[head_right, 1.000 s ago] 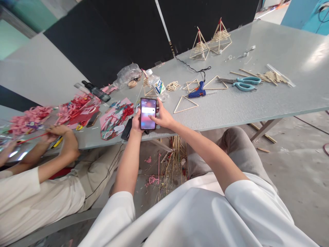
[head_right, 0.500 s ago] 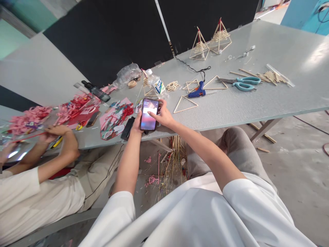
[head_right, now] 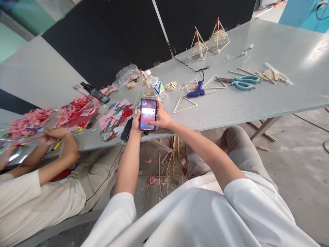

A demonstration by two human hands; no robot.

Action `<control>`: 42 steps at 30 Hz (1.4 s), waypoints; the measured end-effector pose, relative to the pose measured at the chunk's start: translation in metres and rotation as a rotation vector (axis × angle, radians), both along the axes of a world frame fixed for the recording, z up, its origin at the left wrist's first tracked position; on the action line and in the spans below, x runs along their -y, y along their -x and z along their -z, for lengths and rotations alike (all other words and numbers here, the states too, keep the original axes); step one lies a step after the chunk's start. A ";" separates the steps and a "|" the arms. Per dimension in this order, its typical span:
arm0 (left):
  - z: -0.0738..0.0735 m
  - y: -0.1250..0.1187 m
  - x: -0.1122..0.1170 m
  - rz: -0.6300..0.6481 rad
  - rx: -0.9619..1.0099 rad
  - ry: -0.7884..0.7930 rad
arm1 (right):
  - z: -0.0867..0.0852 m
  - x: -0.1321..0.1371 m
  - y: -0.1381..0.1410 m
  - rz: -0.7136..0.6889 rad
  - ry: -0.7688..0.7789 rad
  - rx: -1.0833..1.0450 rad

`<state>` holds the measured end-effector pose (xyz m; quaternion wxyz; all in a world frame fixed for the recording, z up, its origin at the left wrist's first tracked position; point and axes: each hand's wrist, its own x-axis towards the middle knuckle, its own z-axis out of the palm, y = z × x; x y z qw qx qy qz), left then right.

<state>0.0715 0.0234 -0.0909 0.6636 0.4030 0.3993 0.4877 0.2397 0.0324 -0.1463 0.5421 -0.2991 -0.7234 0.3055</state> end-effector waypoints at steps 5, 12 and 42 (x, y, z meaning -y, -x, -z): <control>0.000 0.001 -0.001 -0.019 0.023 0.026 | 0.001 0.000 -0.001 0.017 -0.019 0.002; 0.001 0.003 -0.002 -0.054 0.022 0.054 | -0.003 -0.001 -0.004 0.064 0.103 -0.105; 0.000 0.000 -0.002 -0.058 0.017 0.014 | -0.007 0.000 -0.008 0.018 -0.098 0.070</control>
